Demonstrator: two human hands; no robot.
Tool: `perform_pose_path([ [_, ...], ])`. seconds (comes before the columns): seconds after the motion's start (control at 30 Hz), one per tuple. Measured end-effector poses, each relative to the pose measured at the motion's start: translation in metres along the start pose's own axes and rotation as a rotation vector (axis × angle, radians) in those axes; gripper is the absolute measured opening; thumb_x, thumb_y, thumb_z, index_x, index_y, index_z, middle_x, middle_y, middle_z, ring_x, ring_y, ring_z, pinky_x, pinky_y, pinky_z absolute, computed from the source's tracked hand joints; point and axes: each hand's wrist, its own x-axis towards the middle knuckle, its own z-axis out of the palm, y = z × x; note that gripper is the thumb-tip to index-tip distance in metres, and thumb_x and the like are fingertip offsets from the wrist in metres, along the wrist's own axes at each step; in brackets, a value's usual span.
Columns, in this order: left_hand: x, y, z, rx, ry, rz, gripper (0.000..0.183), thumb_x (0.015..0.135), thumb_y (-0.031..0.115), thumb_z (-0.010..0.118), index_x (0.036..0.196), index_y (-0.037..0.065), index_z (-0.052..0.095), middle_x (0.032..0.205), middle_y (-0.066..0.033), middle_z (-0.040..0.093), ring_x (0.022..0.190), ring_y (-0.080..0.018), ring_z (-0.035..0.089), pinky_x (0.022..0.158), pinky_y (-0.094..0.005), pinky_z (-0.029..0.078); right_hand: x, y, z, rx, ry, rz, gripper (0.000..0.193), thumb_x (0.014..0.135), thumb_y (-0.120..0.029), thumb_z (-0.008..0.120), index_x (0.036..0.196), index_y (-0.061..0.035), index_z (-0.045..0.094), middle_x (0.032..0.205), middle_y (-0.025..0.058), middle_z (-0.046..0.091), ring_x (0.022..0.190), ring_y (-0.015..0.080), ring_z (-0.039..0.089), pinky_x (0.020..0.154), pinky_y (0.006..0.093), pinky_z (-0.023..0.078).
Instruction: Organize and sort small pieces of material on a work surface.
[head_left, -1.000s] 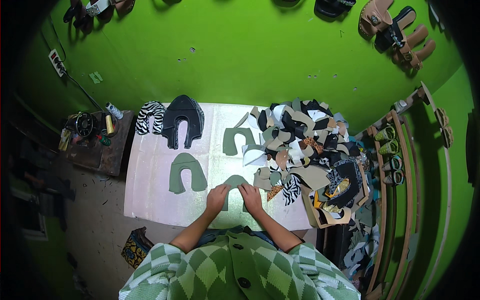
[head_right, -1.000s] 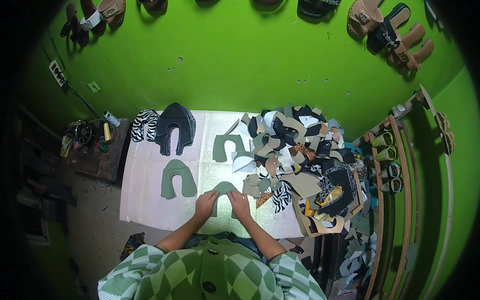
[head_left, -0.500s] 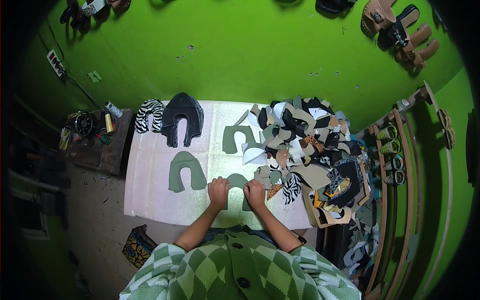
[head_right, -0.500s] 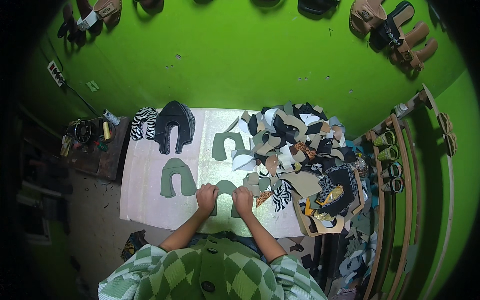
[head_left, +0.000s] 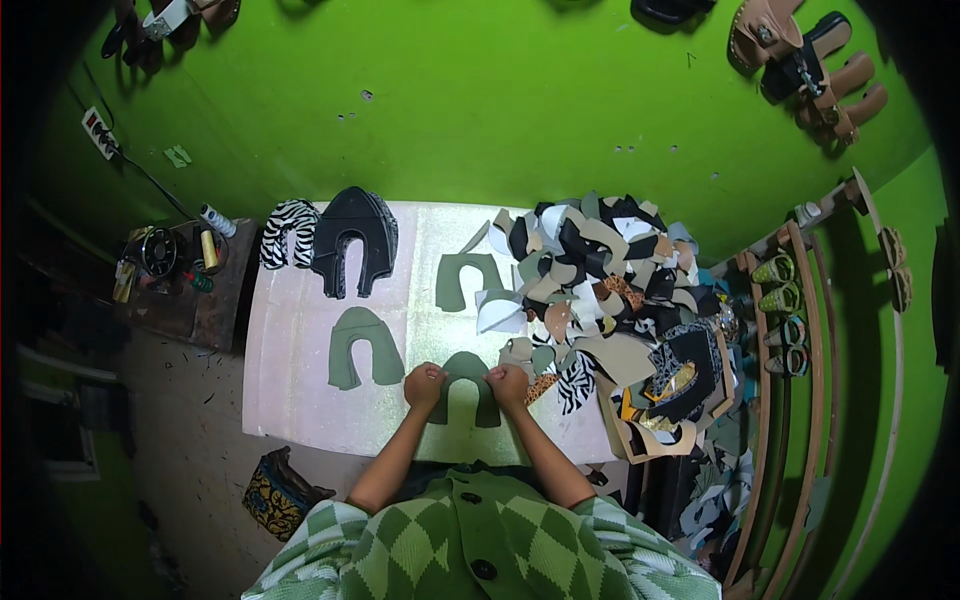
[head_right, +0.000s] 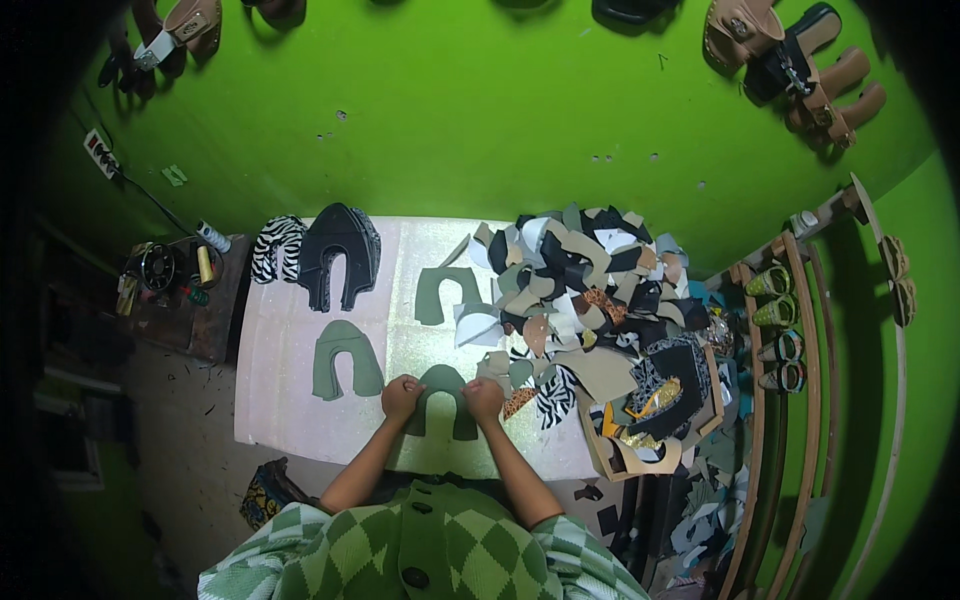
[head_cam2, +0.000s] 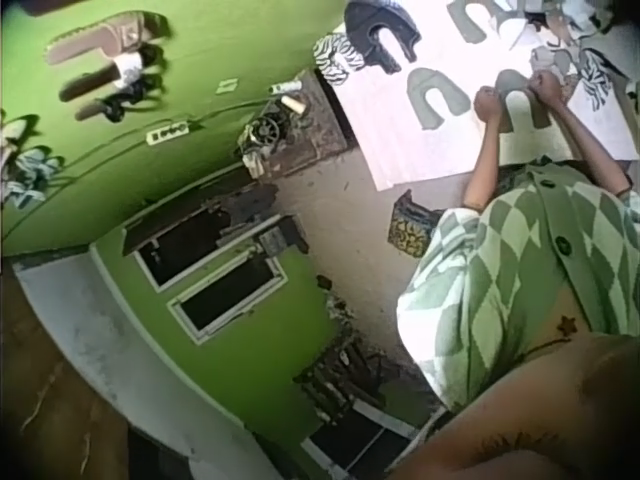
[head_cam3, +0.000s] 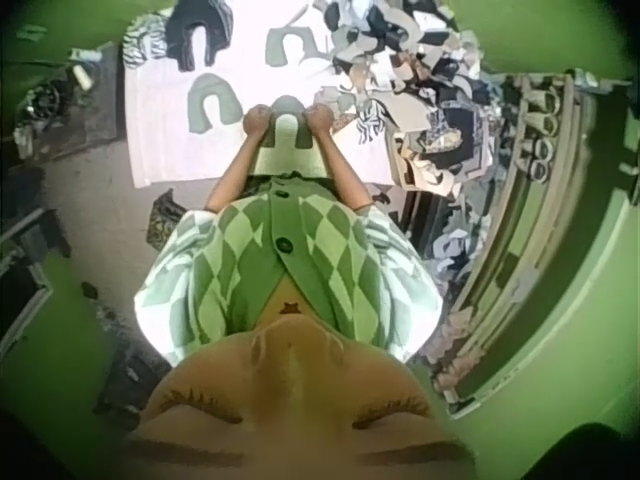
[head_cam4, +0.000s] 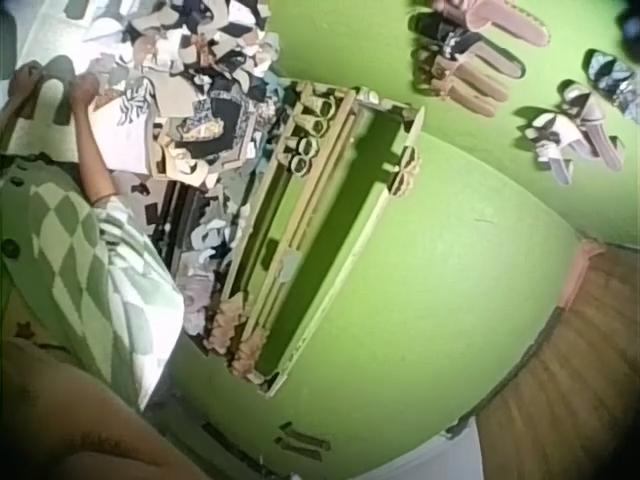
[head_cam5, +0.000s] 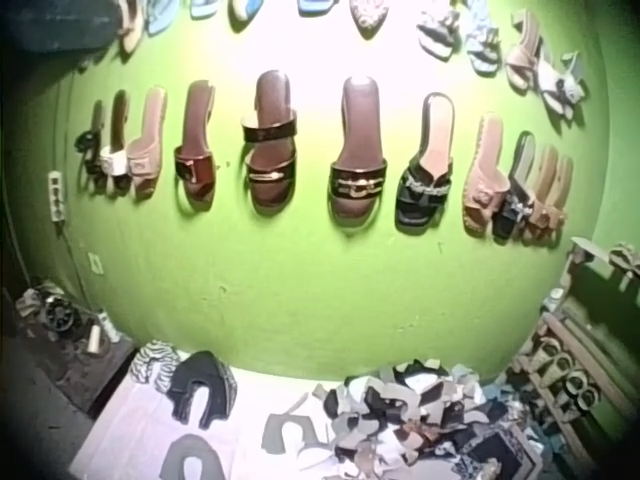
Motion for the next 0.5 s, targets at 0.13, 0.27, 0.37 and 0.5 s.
perform_pose_path([
  [0.13, 0.008, -0.021, -0.005, -0.203, -0.034, 0.098, 0.022, 0.070, 0.023, 0.074, 0.079, 0.006, 0.064, 0.076, -0.0072, 0.066, 0.070, -0.0163, 0.063, 0.064, -0.0295, 0.048, 0.005, -0.006, -0.008, 0.304, -0.132, 0.052, 0.021, 0.069, -0.018, 0.076, 0.074, -0.0009, 0.065, 0.063, 0.0018, 0.061, 0.055, 0.0097, 0.054, 0.053, 0.0261, 0.044],
  [0.27, 0.014, -0.037, -0.023, -0.615, -0.261, 0.109, 0.015, 0.079, 0.013, 0.068, 0.086, 0.002, 0.060, 0.078, -0.0045, 0.064, 0.071, -0.0092, 0.059, 0.064, -0.0225, 0.046, 0.004, -0.020, -0.006, 0.671, -0.283, 0.112, 0.015, 0.079, -0.012, 0.069, 0.087, -0.0006, 0.064, 0.068, -0.0031, 0.059, 0.057, 0.0029, 0.049, 0.052, 0.0173, 0.039],
  [0.37, 0.018, -0.032, -0.071, -0.830, -0.375, 0.036, 0.010, 0.084, 0.008, 0.062, 0.090, 0.000, 0.057, 0.078, -0.0031, 0.062, 0.073, -0.0064, 0.057, 0.064, -0.0190, 0.045, 0.000, -0.063, -0.009, 0.729, -0.409, 0.164, 0.016, 0.081, -0.011, 0.067, 0.092, -0.0004, 0.063, 0.071, -0.0016, 0.061, 0.059, 0.0030, 0.051, 0.052, 0.0169, 0.040],
  [0.5, 0.035, -0.047, -0.130, -0.791, -0.410, 0.004, 0.012, 0.085, 0.007, 0.061, 0.094, 0.000, 0.057, 0.082, -0.0027, 0.062, 0.074, -0.0062, 0.056, 0.066, -0.0189, 0.045, -0.007, -0.111, 0.019, 0.852, -0.419, 0.188, 0.016, 0.081, -0.011, 0.067, 0.092, 0.0004, 0.063, 0.075, 0.0016, 0.064, 0.062, 0.0041, 0.056, 0.054, 0.0173, 0.043],
])
